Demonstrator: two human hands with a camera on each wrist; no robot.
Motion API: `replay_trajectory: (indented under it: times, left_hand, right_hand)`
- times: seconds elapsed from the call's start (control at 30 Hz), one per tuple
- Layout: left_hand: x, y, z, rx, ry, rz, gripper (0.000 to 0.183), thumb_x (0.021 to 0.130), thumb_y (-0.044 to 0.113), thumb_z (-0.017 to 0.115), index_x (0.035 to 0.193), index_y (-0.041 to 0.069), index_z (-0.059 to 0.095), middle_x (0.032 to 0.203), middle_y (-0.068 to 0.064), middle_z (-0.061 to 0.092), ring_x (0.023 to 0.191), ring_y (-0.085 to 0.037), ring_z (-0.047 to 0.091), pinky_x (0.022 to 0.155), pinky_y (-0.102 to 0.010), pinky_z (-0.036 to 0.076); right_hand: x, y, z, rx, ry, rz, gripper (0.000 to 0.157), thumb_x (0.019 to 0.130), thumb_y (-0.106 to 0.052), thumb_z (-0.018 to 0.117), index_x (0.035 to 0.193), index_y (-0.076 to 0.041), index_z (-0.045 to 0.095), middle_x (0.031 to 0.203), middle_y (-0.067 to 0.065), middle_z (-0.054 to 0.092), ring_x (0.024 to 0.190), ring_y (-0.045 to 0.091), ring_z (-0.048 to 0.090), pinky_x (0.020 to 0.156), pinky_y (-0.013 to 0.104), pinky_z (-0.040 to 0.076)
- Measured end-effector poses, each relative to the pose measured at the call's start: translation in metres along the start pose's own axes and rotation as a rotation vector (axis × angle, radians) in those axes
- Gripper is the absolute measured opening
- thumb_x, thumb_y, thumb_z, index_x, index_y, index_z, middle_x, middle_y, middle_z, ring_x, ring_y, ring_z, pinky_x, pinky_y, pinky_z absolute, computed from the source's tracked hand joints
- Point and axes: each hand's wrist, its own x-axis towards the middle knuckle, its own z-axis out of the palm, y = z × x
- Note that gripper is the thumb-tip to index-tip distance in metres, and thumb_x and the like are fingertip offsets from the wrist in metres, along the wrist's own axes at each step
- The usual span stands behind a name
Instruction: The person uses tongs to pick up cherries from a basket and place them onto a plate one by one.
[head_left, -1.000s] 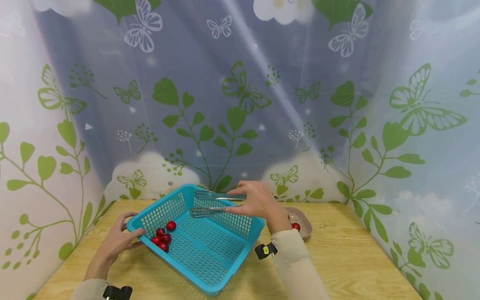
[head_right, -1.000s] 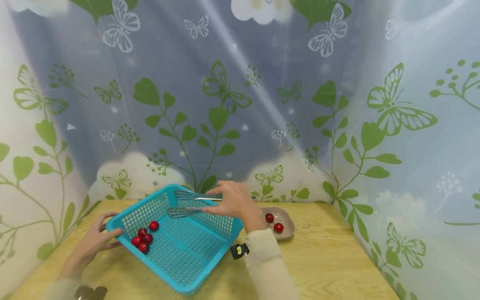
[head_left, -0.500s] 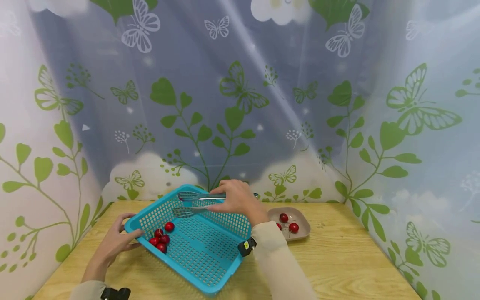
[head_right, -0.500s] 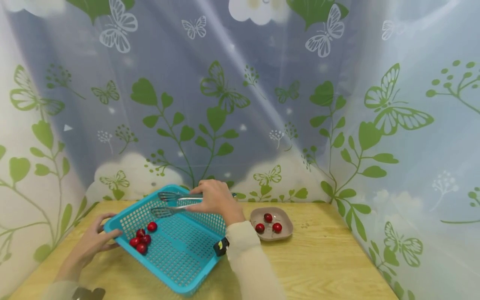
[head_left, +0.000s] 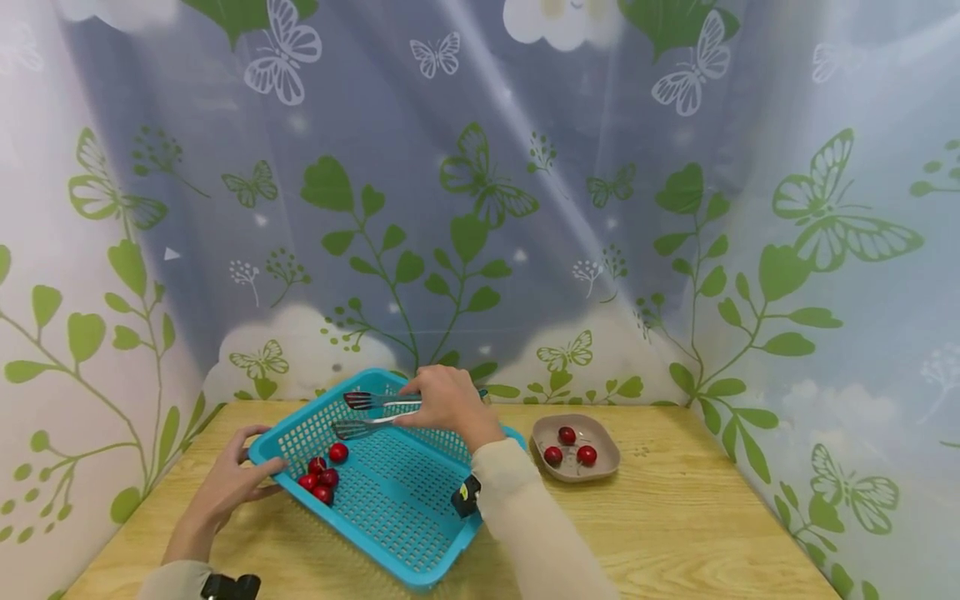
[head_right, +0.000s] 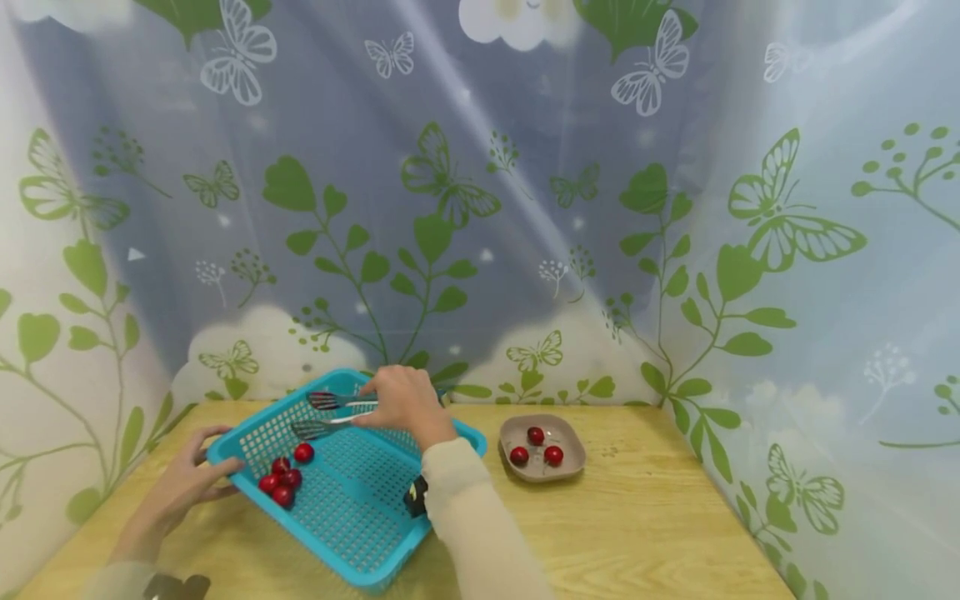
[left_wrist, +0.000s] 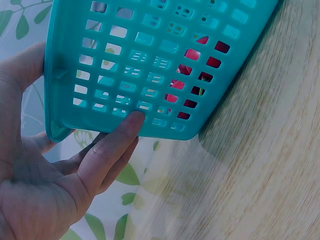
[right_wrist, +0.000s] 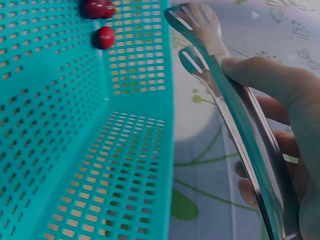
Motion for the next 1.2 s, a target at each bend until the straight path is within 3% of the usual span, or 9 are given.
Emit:
replay_trajectory:
  times: [0.1, 0.33, 0.53, 0.7, 0.8, 0.97, 1.07, 1.2]
  left_hand:
    - [0.001, 0.0, 0.001, 0.003, 0.004, -0.006, 0.078, 0.098, 0.012, 0.066, 0.157, 0.002, 0.016, 0.136, -0.033, 0.04, 0.1, -0.018, 0.067, 0.091, -0.047, 0.067]
    - [0.003, -0.002, 0.0, 0.003, -0.002, -0.007, 0.078, 0.099, 0.013, 0.066, 0.157, 0.003, 0.015, 0.136, -0.032, 0.041, 0.1, -0.017, 0.068, 0.092, -0.046, 0.067]
    - [0.002, -0.003, 0.0, 0.012, 0.002, 0.001, 0.078, 0.099, 0.012, 0.065, 0.157, 0.003, 0.015, 0.134, -0.031, 0.042, 0.097, -0.014, 0.068, 0.09, -0.046, 0.067]
    - [0.001, -0.002, 0.0, -0.003, -0.002, 0.007, 0.077, 0.099, 0.012, 0.066, 0.157, 0.003, 0.016, 0.135, -0.032, 0.04, 0.098, -0.016, 0.068, 0.091, -0.045, 0.067]
    - [0.0, 0.0, 0.0, -0.021, -0.006, 0.009, 0.077, 0.099, 0.011, 0.066, 0.156, 0.004, 0.016, 0.136, -0.032, 0.04, 0.098, -0.016, 0.068, 0.091, -0.045, 0.067]
    - [-0.002, 0.003, 0.001, -0.027, -0.012, 0.006, 0.075, 0.099, 0.012, 0.066, 0.156, 0.003, 0.017, 0.135, -0.032, 0.042, 0.095, -0.011, 0.069, 0.091, -0.046, 0.067]
    - [-0.002, 0.003, 0.002, -0.024, -0.008, 0.005, 0.075, 0.099, 0.012, 0.067, 0.155, 0.004, 0.018, 0.132, -0.03, 0.044, 0.094, -0.01, 0.069, 0.09, -0.046, 0.068]
    - [-0.002, 0.002, 0.001, -0.023, -0.004, 0.006, 0.075, 0.098, 0.012, 0.067, 0.155, 0.004, 0.019, 0.131, -0.028, 0.045, 0.095, -0.012, 0.069, 0.09, -0.046, 0.068]
  right_hand:
    - [0.003, -0.002, 0.007, -0.011, -0.012, 0.014, 0.043, 0.088, -0.061, 0.073, 0.124, -0.038, 0.075, 0.109, -0.008, 0.071, 0.067, 0.006, 0.051, 0.043, 0.023, 0.025]
    - [0.007, -0.007, 0.018, 0.008, -0.005, 0.022, 0.042, 0.087, -0.06, 0.075, 0.122, -0.037, 0.076, 0.105, -0.009, 0.076, 0.049, 0.008, 0.033, 0.041, 0.024, 0.012]
    - [0.011, -0.011, 0.029, 0.033, -0.022, 0.008, 0.043, 0.088, -0.059, 0.075, 0.124, -0.034, 0.076, 0.112, -0.009, 0.078, 0.048, 0.007, 0.032, 0.043, 0.024, 0.012]
    - [0.012, -0.015, 0.038, 0.051, -0.029, 0.001, 0.041, 0.087, -0.058, 0.077, 0.121, -0.035, 0.077, 0.116, -0.01, 0.078, 0.049, 0.004, 0.041, 0.041, 0.023, 0.014]
    - [0.014, -0.017, 0.043, 0.052, -0.027, -0.002, 0.041, 0.086, -0.058, 0.077, 0.12, -0.035, 0.078, 0.118, -0.011, 0.077, 0.054, 0.004, 0.052, 0.041, 0.023, 0.016]
    - [0.015, -0.021, 0.049, 0.027, -0.043, 0.008, 0.041, 0.085, -0.06, 0.077, 0.118, -0.035, 0.078, 0.118, -0.014, 0.076, 0.081, 0.007, 0.069, 0.044, 0.021, 0.029]
    - [0.016, -0.024, 0.05, 0.014, -0.053, 0.022, 0.04, 0.085, -0.06, 0.077, 0.117, -0.035, 0.079, 0.118, -0.014, 0.076, 0.095, 0.01, 0.071, 0.045, 0.021, 0.038]
    - [0.018, -0.027, 0.051, 0.0, -0.06, 0.049, 0.038, 0.086, -0.059, 0.077, 0.116, -0.036, 0.079, 0.121, -0.013, 0.075, 0.099, 0.011, 0.071, 0.045, 0.021, 0.043]
